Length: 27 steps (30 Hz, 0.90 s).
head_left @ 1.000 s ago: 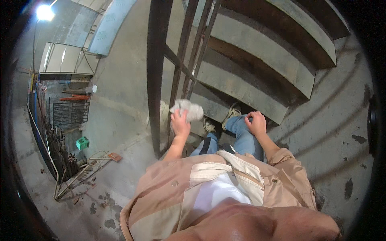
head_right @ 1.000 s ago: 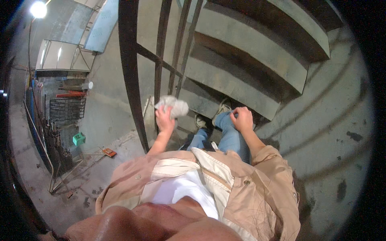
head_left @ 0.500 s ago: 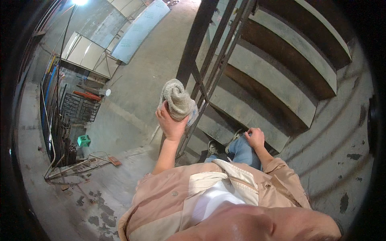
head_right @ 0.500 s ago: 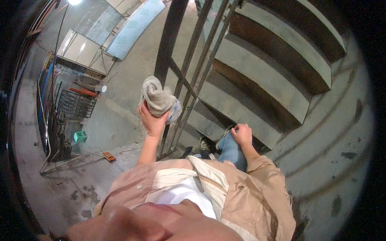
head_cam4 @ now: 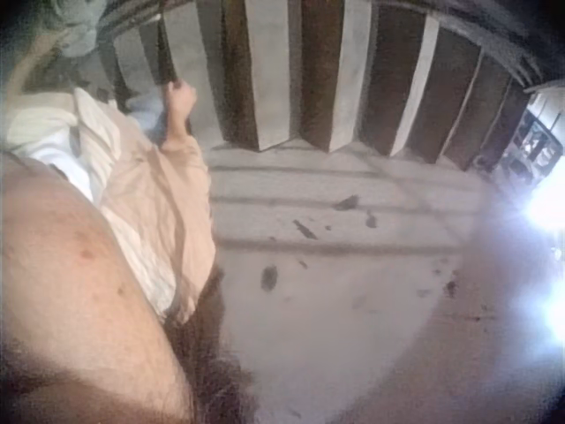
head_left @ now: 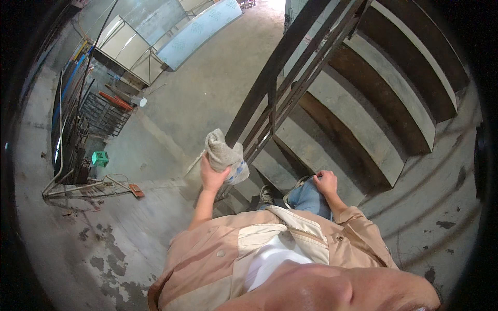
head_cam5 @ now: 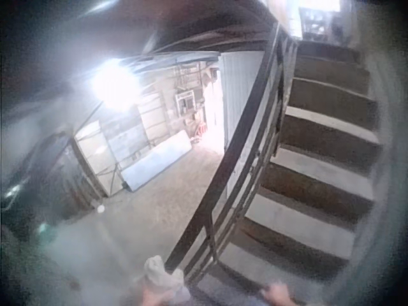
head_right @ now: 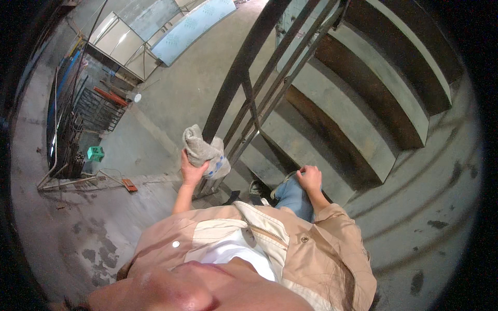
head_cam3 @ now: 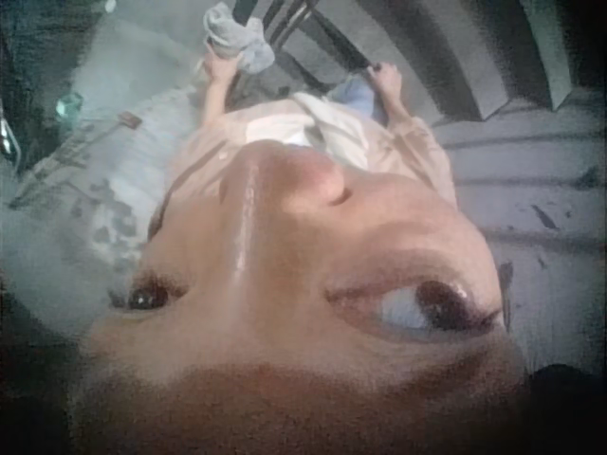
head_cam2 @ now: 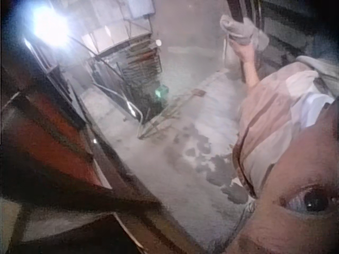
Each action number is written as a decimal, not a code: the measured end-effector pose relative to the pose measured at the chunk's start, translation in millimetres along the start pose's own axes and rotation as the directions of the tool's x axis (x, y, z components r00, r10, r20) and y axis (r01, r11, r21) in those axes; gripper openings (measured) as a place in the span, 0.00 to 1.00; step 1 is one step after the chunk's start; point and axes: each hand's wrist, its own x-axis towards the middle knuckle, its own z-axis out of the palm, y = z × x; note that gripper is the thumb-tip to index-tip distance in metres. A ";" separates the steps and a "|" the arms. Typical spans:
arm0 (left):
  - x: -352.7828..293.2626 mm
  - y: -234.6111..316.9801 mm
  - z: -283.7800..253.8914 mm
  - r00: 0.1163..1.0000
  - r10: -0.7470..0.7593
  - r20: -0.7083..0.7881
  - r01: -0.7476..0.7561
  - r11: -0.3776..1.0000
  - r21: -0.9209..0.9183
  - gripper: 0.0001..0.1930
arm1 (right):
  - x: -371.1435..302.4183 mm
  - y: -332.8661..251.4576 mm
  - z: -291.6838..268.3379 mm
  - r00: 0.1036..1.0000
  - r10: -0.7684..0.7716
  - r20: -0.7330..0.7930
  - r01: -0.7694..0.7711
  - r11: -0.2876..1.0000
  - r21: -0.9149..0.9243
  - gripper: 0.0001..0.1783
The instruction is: The person wipes a metal railing with a cloth while ascending a spiral staircase, then walks into an adjacent room and places the cloth on a chair. The person uses a cloth to wipe the railing and handles the cloth throughout.
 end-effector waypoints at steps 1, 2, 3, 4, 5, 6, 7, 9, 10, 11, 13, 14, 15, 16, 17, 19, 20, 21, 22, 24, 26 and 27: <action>-5.5 -12.0 -5.5 1.000 -0.020 0.021 0.021 0.999 -0.036 0.42 | 1.4 -0.3 1.2 0.997 -0.063 -0.038 0.063 0.998 0.010 0.13; -9.3 -23.4 -11.7 0.998 -0.039 0.043 0.043 0.997 -0.072 0.43 | 4.5 -3.1 1.8 0.999 -0.035 0.025 0.035 0.999 -0.018 0.13; -11.5 -32.4 -15.1 0.993 -0.094 0.073 0.097 0.994 -0.045 0.43 | 9.4 -9.6 1.3 0.998 -0.061 0.021 0.061 0.998 -0.032 0.14; -13.1 -39.9 -18.6 0.996 -0.048 0.080 0.052 0.997 -0.050 0.42 | 13.4 -18.9 -0.9 0.997 -0.023 0.072 0.029 0.996 -0.079 0.16; -13.7 -45.4 -20.6 0.995 -0.037 0.091 0.042 0.998 -0.053 0.42 | 20.9 -32.9 -5.9 0.979 -0.195 -0.053 0.196 0.981 0.011 0.18; -14.2 -49.3 -22.1 0.993 -0.028 0.116 0.036 0.997 -0.064 0.42 | 28.4 -51.2 -12.6 0.968 -0.240 -0.074 0.244 0.969 0.043 0.21; -14.1 -51.9 -23.2 0.995 -0.020 0.098 0.024 0.999 -0.041 0.42 | 37.5 -75.4 -21.6 0.890 -0.388 -0.239 0.422 0.900 0.110 0.21; -15.2 -54.4 -24.8 0.996 0.032 0.081 -0.029 0.999 -0.038 0.41 | 51.1 -134.4 -47.8 0.745 -0.528 -0.408 0.623 0.769 0.143 0.20; -16.0 -54.8 -25.5 0.997 0.000 0.081 0.003 0.999 -0.034 0.41 | 54.9 -167.6 -64.6 0.680 -0.581 -0.447 0.691 0.711 0.129 0.19; -17.2 -55.0 -26.0 0.997 0.011 0.072 -0.007 0.998 -0.056 0.41 | 55.2 -201.0 -82.2 0.566 -0.648 -0.510 0.782 0.617 0.084 0.19; -19.4 -55.2 -27.2 1.000 0.001 0.019 0.000 0.999 -0.037 0.40 | 52.5 -266.3 -117.2 0.363 -0.732 -0.577 0.896 0.445 -0.001 0.19; -20.9 -55.6 -27.6 1.000 0.011 -0.004 -0.011 0.999 -0.049 0.39 | 51.2 -295.4 -132.2 0.313 -0.769 -0.557 0.917 0.397 -0.032 0.19; -20.8 -56.1 -27.1 1.000 0.011 -0.024 -0.012 0.998 -0.068 0.39 | 52.0 -321.0 -144.4 0.186 -0.781 -0.596 0.954 0.289 -0.081 0.17; -21.8 -57.1 -25.9 0.999 0.010 -0.044 -0.014 0.996 -0.087 0.39 | 54.7 -341.6 -152.3 0.121 -0.816 -0.566 0.964 0.232 -0.129 0.16; -21.2 -59.1 -24.8 0.999 0.047 -0.016 -0.049 0.987 -0.152 0.40 | 60.0 -359.3 -156.1 0.104 -0.844 -0.526 0.963 0.217 -0.157 0.11; -22.6 -66.4 -20.9 0.999 -0.024 -0.031 0.020 0.993 -0.119 0.41 | 71.9 -378.9 -152.8 0.146 -0.917 -0.371 0.948 0.238 -0.214 0.05; -24.4 -72.5 -18.6 0.999 -0.034 -0.036 0.030 0.992 -0.119 0.41 | 78.6 -382.0 -147.4 0.214 -0.960 -0.179 0.902 0.264 -0.341 0.08; -27.0 -81.3 -17.5 0.997 -0.071 -0.024 0.069 0.994 -0.090 0.42 | 83.9 -383.1 -138.9 0.344 -0.939 0.031 0.833 0.289 -0.471 0.12; -31.2 -92.1 -16.9 0.993 -0.115 -0.013 0.114 0.990 -0.083 0.42 | 88.6 -382.2 -130.4 0.526 -0.805 0.275 0.747 0.283 -0.602 0.17; -45.0 -120.7 -20.1 0.986 -0.167 0.013 0.168 0.983 -0.080 0.44 | 96.2 -378.6 -116.1 0.421 -0.891 0.168 0.789 0.269 -0.552 0.27; -65.7 -156.3 -27.9 0.963 -0.268 0.003 0.267 0.961 0.076 0.46 | 99.2 -377.1 -107.2 0.438 -0.879 0.188 0.776 0.263 -0.574 0.28; -79.5 -174.5 -32.6 0.965 -0.260 -0.040 0.263 0.953 0.151 0.47 | 99.0 -377.8 -105.0 0.446 -0.875 0.191 0.771 0.267 -0.578 0.29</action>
